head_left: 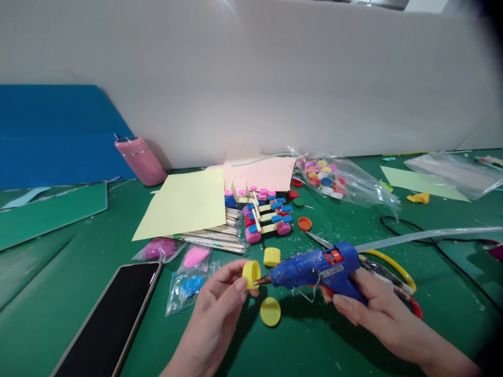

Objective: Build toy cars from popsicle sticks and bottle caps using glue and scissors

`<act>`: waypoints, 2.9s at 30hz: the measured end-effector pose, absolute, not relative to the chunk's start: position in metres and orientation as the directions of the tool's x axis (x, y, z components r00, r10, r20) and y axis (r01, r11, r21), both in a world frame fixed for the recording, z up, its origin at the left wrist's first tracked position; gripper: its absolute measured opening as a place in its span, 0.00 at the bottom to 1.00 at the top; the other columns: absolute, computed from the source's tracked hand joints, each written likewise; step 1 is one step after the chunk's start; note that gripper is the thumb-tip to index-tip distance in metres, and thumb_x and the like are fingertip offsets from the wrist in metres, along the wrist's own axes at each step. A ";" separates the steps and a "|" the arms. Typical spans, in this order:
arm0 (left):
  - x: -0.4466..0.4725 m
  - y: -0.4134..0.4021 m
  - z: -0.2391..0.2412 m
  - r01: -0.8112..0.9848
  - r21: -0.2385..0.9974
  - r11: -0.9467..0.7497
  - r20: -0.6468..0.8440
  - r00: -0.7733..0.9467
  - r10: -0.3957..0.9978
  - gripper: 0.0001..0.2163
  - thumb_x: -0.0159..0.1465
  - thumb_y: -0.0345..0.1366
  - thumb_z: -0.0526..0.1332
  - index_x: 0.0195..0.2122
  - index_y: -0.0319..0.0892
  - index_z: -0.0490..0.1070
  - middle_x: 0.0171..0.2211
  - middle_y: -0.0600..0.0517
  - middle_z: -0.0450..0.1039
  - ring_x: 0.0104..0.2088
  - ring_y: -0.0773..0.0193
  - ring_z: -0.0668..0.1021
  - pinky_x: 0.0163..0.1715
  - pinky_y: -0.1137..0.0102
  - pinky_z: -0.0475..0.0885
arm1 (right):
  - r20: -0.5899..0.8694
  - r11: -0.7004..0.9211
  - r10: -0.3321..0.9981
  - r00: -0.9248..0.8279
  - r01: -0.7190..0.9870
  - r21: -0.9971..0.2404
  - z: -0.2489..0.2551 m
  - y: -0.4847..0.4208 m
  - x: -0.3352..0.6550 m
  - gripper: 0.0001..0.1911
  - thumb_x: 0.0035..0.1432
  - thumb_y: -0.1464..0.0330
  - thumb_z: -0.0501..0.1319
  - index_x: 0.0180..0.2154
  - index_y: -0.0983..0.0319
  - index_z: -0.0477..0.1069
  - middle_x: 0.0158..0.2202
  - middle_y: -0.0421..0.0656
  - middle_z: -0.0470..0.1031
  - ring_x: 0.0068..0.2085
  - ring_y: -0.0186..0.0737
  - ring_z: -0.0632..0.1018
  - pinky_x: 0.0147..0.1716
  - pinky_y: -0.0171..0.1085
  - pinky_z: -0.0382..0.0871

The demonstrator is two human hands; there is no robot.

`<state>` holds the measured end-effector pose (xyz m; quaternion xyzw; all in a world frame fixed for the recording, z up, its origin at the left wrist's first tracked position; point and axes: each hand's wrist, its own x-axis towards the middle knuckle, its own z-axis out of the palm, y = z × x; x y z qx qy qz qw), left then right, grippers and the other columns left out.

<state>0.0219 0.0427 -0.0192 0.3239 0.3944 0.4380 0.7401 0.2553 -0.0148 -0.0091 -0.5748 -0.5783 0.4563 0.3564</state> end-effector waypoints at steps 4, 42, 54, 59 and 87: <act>0.023 0.044 -0.019 -0.393 0.824 0.409 -0.300 0.309 0.902 0.07 0.56 0.31 0.60 0.36 0.42 0.73 0.32 0.53 0.71 0.31 0.69 0.71 0.34 0.75 0.65 | -0.100 -0.065 0.991 -0.093 0.328 -0.943 -0.010 -0.015 0.256 0.12 0.56 0.58 0.55 0.36 0.59 0.67 0.23 0.37 0.62 0.24 0.32 0.63 0.23 0.30 0.62; 0.023 0.044 -0.018 -0.400 0.819 0.411 -0.309 0.297 0.904 0.08 0.55 0.32 0.62 0.36 0.42 0.74 0.31 0.52 0.71 0.30 0.68 0.72 0.33 0.75 0.66 | -0.098 -0.028 0.981 -0.166 0.381 -0.924 -0.011 -0.012 0.260 0.11 0.58 0.59 0.53 0.38 0.59 0.66 0.24 0.38 0.64 0.24 0.32 0.64 0.20 0.29 0.60; 0.021 0.045 -0.015 -0.423 0.801 0.424 -0.320 0.295 0.900 0.07 0.54 0.32 0.62 0.35 0.41 0.74 0.29 0.53 0.71 0.29 0.68 0.72 0.33 0.75 0.67 | -0.103 -0.025 0.979 -0.175 0.402 -0.915 -0.008 -0.011 0.260 0.10 0.58 0.60 0.53 0.38 0.58 0.65 0.25 0.37 0.63 0.25 0.32 0.64 0.21 0.29 0.60; 0.021 0.046 -0.016 -0.434 0.798 0.419 -0.319 0.286 0.904 0.08 0.53 0.32 0.63 0.35 0.41 0.74 0.29 0.53 0.71 0.29 0.68 0.72 0.32 0.76 0.67 | -0.085 -0.004 0.980 -0.182 0.405 -0.915 -0.009 -0.009 0.260 0.10 0.58 0.60 0.53 0.38 0.59 0.65 0.24 0.37 0.63 0.24 0.32 0.64 0.20 0.28 0.59; 0.024 0.045 -0.009 -0.503 0.775 0.383 -0.333 0.191 0.924 0.09 0.48 0.33 0.66 0.32 0.39 0.75 0.27 0.51 0.72 0.27 0.67 0.74 0.30 0.74 0.69 | -0.086 -0.008 0.983 -0.161 0.438 -0.899 -0.012 -0.010 0.260 0.10 0.58 0.60 0.53 0.36 0.58 0.65 0.24 0.37 0.62 0.23 0.32 0.63 0.19 0.29 0.58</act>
